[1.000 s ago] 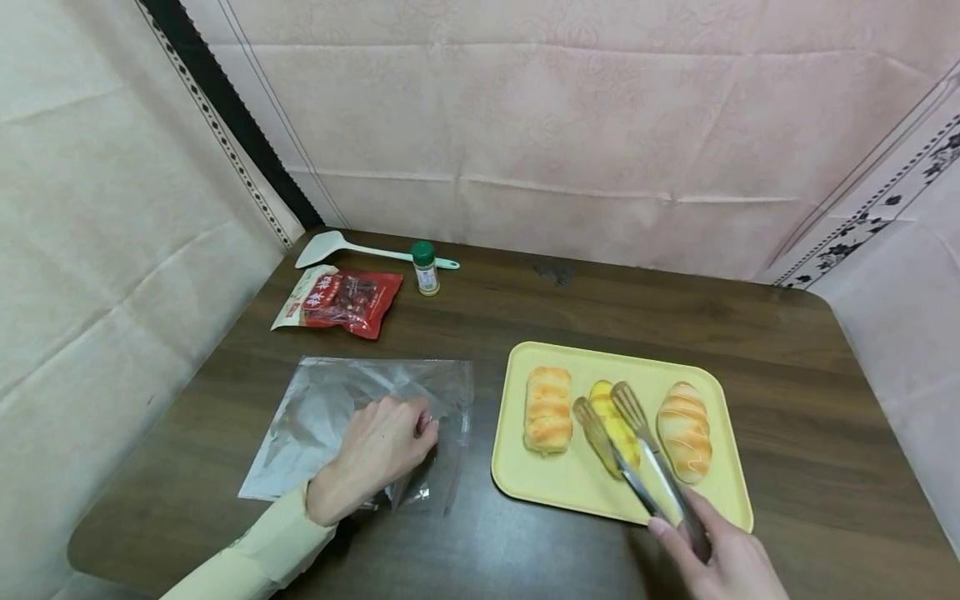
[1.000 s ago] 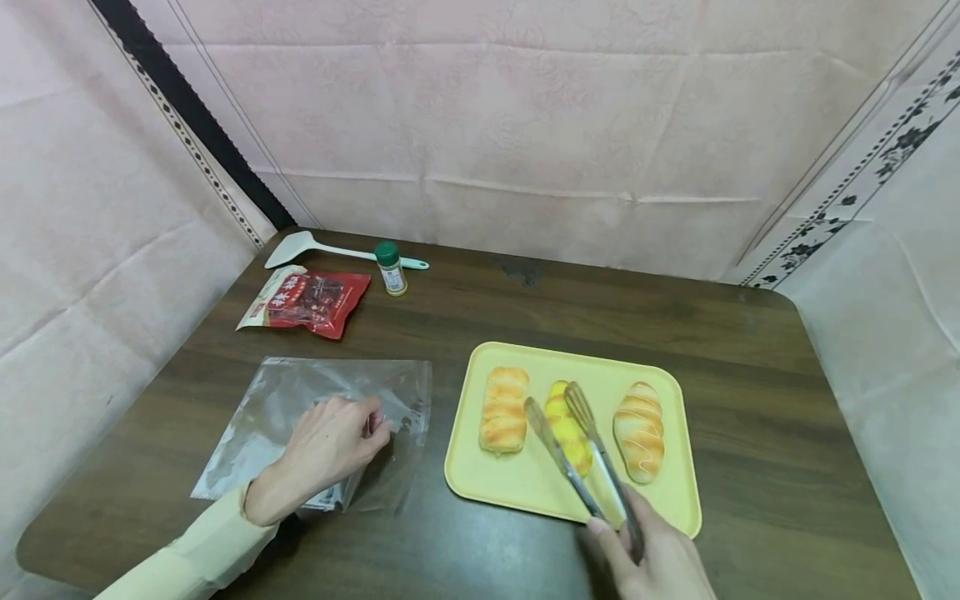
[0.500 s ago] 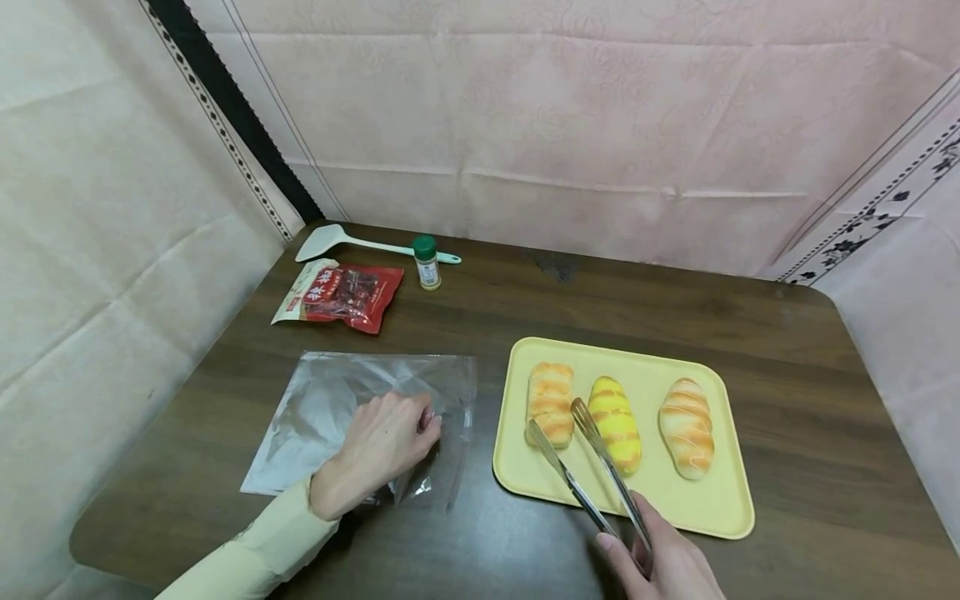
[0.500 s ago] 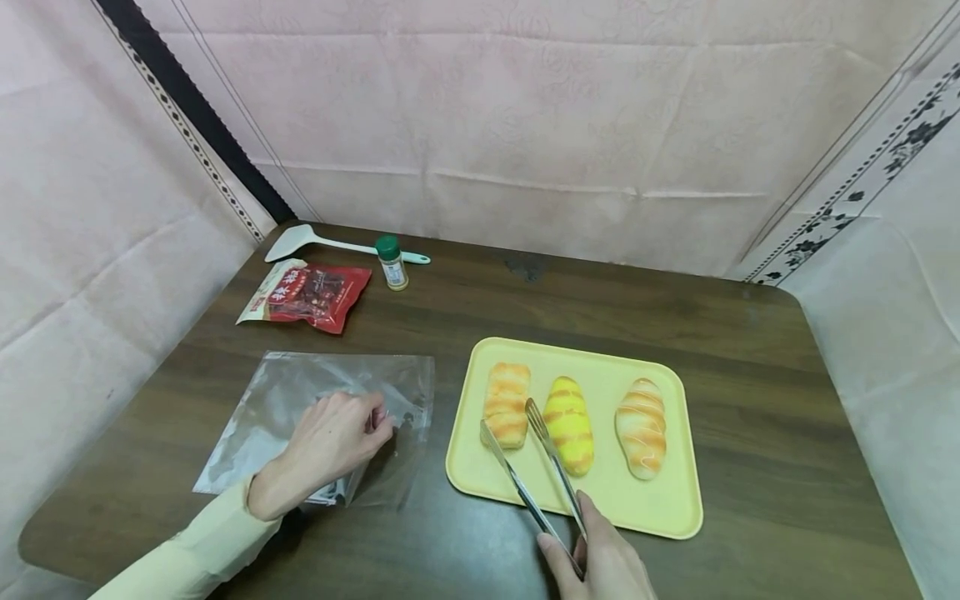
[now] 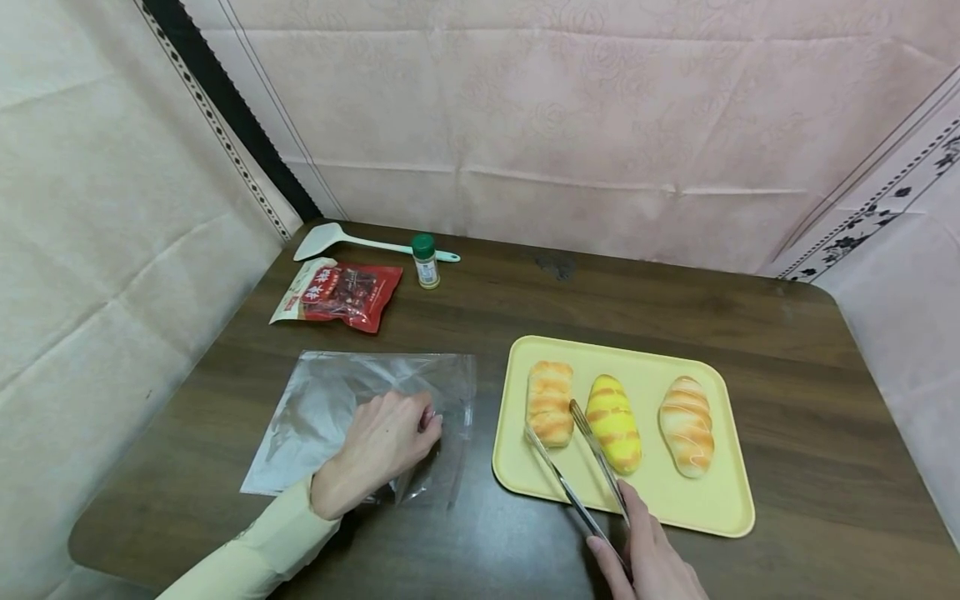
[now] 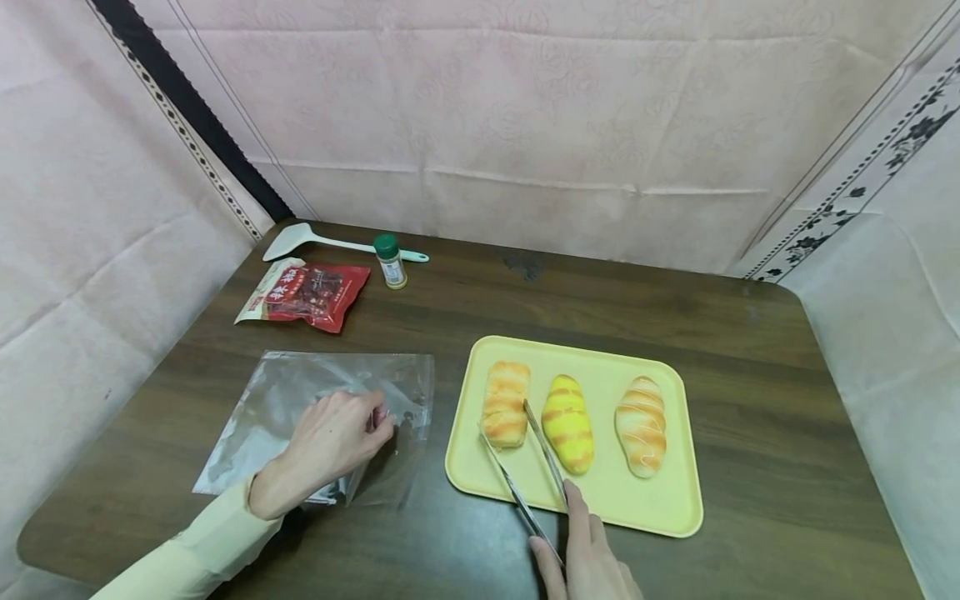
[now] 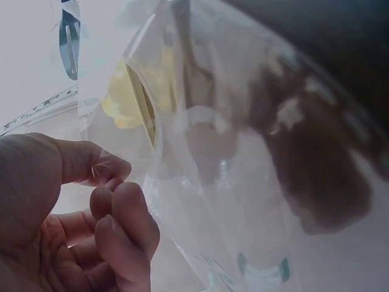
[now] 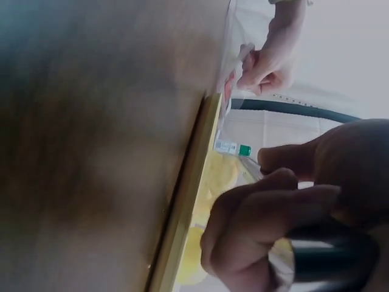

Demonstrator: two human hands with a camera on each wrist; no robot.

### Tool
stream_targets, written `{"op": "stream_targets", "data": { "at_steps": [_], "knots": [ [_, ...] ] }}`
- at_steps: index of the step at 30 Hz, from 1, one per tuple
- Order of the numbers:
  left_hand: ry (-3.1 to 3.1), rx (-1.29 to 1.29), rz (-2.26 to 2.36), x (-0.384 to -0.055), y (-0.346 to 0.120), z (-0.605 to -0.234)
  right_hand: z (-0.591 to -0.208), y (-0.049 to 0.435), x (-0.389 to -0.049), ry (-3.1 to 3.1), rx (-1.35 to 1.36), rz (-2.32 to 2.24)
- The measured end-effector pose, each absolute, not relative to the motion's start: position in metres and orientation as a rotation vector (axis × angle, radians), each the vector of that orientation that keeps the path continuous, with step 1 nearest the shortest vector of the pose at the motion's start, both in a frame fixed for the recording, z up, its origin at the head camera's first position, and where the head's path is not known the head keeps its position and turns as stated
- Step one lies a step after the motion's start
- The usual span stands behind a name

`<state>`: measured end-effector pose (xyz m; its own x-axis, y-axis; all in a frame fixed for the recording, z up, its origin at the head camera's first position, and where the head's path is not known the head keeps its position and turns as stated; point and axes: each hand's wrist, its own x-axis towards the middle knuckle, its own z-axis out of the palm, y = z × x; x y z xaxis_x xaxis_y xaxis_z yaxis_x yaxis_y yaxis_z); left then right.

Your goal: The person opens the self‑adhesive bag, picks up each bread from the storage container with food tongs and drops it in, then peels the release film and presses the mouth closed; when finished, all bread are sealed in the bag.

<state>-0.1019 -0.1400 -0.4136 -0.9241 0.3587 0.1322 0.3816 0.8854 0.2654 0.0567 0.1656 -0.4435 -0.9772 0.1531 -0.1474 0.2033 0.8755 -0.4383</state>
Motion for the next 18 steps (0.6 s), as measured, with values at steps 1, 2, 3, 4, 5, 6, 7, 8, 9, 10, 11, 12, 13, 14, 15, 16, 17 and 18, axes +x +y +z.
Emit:
{"op": "stream_targets", "data": {
  "at_steps": [1, 2, 3, 4, 5, 6, 7, 8, 9, 10, 11, 12, 13, 14, 15, 16, 17, 18],
  "knots": [
    [-2.979, -0.582, -0.445, -0.102, -0.140, -0.414, -0.445, 0.164, 0.058, 2.950, 0.281, -0.688],
    [-2.983, -0.579, -0.444, -0.102, -0.140, -0.414, -0.446, 0.164, 0.059, 2.967, 0.280, -0.669],
    [-2.988, -0.577, -0.444, -0.102, -0.140, -0.414, -0.447, 0.163, 0.060, 2.977, 0.278, -0.651],
    [-2.991, -0.576, -0.444, -0.103, -0.139, -0.413, -0.448, 0.162, 0.060, 2.986, 0.281, -0.632],
    [-2.994, -0.575, -0.444, -0.103, -0.139, -0.413, -0.449, 0.162, 0.060, 2.987, 0.285, -0.619],
    [-2.997, -0.574, -0.444, -0.103, -0.139, -0.413, -0.449, 0.161, 0.060, 2.974, 0.293, -0.604],
    [-2.998, -0.573, -0.443, -0.104, -0.138, -0.413, -0.449, 0.161, 0.060, 2.961, 0.300, -0.588],
    [-2.999, -0.573, -0.443, -0.104, -0.138, -0.413, -0.449, 0.160, 0.059, 2.946, 0.306, -0.573],
    [-3.001, -0.572, -0.444, -0.104, -0.138, -0.413, -0.448, 0.160, 0.058, 2.938, 0.312, -0.559],
    [-3.002, -0.571, -0.445, -0.104, -0.138, -0.413, -0.447, 0.159, 0.057, 2.926, 0.317, -0.545],
    [-3.003, -0.571, -0.445, -0.104, -0.137, -0.412, -0.445, 0.160, 0.056, 2.920, 0.314, -0.531],
    [-3.004, -0.573, -0.446, -0.104, -0.137, -0.412, -0.443, 0.160, 0.054, 2.913, 0.315, -0.517],
    [-3.005, -0.573, -0.446, -0.104, -0.137, -0.412, -0.440, 0.161, 0.052, 2.915, 0.311, -0.504],
    [-3.006, -0.573, -0.447, -0.104, -0.137, -0.412, -0.438, 0.161, 0.051, 2.917, 0.306, -0.493],
    [-3.005, -0.575, -0.447, -0.104, -0.137, -0.412, -0.435, 0.163, 0.049, 2.923, 0.297, -0.482],
    [-3.005, -0.576, -0.447, -0.104, -0.137, -0.412, -0.433, 0.165, 0.048, 2.929, 0.279, -0.472],
    [-3.004, -0.578, -0.447, -0.104, -0.138, -0.412, -0.431, 0.166, 0.046, 2.934, 0.270, -0.460],
    [-3.005, -0.580, -0.449, -0.104, -0.138, -0.412, -0.429, 0.168, 0.046, 2.938, 0.271, -0.454]
  ]
}}
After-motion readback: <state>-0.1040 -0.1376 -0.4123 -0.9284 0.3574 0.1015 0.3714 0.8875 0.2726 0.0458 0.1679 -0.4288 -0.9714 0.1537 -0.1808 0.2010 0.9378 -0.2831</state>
